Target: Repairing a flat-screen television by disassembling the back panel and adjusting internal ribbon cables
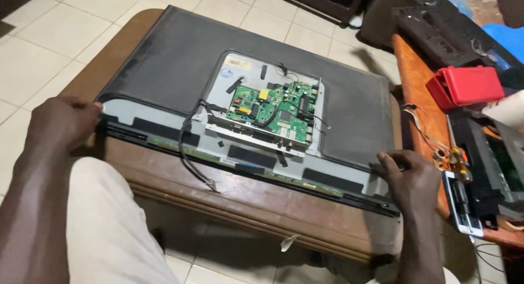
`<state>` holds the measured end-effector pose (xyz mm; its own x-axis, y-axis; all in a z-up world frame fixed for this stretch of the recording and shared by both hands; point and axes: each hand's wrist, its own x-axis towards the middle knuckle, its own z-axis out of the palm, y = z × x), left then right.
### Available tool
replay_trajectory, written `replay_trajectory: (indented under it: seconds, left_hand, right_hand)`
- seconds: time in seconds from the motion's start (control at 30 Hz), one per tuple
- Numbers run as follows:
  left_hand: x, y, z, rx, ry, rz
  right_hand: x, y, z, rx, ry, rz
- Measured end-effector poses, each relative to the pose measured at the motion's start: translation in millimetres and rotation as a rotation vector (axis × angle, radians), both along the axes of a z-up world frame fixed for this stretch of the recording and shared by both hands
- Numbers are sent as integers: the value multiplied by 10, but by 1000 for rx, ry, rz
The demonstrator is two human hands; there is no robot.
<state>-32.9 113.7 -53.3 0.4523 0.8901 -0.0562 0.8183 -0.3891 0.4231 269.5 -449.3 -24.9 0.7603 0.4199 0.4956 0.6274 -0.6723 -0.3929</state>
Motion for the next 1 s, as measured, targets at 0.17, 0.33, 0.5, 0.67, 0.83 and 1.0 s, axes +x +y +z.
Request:
replay_trajectory:
  seconds: [0.17, 0.33, 0.5, 0.67, 0.83, 1.0]
  left_hand:
    - [135, -77, -312, 245, -32, -175]
    - [387, -814, -151, 557, -139, -367]
    - [590, -1206, -121, 520, -296, -455]
    - [591, -1180, -207, 632, -243, -475]
    - [615, -1245, -171, 526, -217, -477]
    - [629, -1255, -261, 535, -317, -485]
  right_hand:
    - [162, -464, 33, -183, 568, -533]
    - [122, -522, -13, 57, 896, -500]
    - [160, -561, -87, 292, 1004, -378]
    - [-127, -136, 416, -127, 969, -434]
    - [65, -318, 150, -328, 771, -415]
    - [-68, -271, 157, -154, 749, -453]
